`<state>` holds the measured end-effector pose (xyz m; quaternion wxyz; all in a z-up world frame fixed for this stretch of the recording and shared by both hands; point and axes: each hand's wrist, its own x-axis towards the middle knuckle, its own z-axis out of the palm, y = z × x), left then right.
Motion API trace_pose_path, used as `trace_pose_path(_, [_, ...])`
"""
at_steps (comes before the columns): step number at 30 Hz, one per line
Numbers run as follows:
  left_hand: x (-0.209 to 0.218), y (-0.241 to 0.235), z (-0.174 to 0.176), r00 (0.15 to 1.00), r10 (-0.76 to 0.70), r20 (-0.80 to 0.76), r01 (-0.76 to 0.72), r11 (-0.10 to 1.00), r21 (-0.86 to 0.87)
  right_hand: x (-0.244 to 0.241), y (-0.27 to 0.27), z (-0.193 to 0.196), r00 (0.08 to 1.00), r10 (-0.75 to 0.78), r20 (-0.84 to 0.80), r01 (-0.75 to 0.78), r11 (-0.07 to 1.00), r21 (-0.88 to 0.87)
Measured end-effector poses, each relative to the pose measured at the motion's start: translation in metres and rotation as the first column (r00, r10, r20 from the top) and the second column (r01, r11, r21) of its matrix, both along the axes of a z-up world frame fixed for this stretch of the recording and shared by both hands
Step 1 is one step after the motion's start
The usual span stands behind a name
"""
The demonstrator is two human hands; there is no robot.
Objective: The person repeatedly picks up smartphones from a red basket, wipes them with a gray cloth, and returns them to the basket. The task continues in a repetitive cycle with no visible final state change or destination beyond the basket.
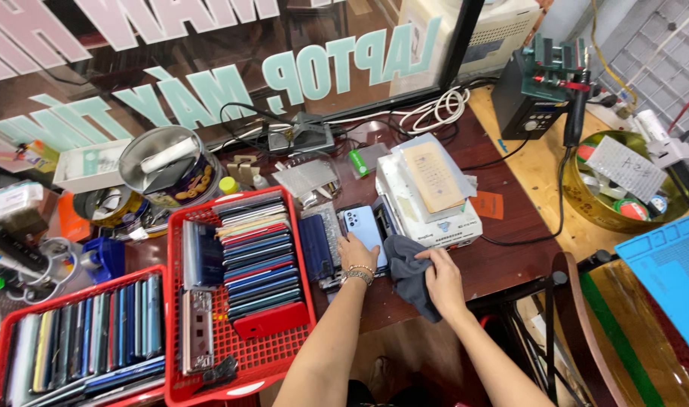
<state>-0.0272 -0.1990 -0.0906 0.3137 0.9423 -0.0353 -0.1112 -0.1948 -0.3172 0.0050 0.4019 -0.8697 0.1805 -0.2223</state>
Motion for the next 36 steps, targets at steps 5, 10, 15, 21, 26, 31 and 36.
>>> trace_pose_path(5, [-0.013, -0.024, 0.037, 0.996, 0.080, -0.038, -0.068, 0.966, 0.248, -0.023, 0.008, -0.003, 0.945, 0.179, -0.272, -0.256, 0.925, -0.281])
trace_pose_path(10, [-0.016, -0.030, 0.049, 0.994, 0.104, -0.016, -0.096, 0.953, 0.287, -0.033, 0.009, -0.009, 0.817, 0.133, -0.562, -0.369, 0.868, -0.333])
trace_pose_path(15, [-0.014, -0.029, 0.052, 0.988, 0.145, -0.060, -0.124, 0.956, 0.267, -0.028, 0.001, -0.032, 0.778, 0.165, -0.606, -0.346, 0.918, -0.195])
trace_pose_path(21, [-0.008, -0.021, 0.049, 0.984, 0.168, -0.055, -0.149, 0.957, 0.248, -0.004, -0.022, -0.022, 0.824, 0.280, -0.492, -0.259, 0.959, 0.113])
trace_pose_path(26, [0.005, -0.020, 0.028, 0.977, 0.203, -0.068, -0.184, 0.958, 0.221, 0.024, -0.047, 0.013, 0.781, 0.300, -0.548, -0.041, 0.900, 0.434])
trace_pose_path(31, [0.016, -0.014, 0.016, 0.963, 0.218, -0.159, -0.191, 0.967, 0.170, 0.027, -0.054, 0.017, 0.892, 0.273, -0.361, 0.031, 0.759, 0.650])
trace_pose_path(36, [0.014, -0.015, 0.021, 0.988, 0.153, -0.015, -0.148, 0.974, 0.170, 0.021, -0.058, -0.003, 0.942, 0.219, -0.254, 0.040, 0.677, 0.735])
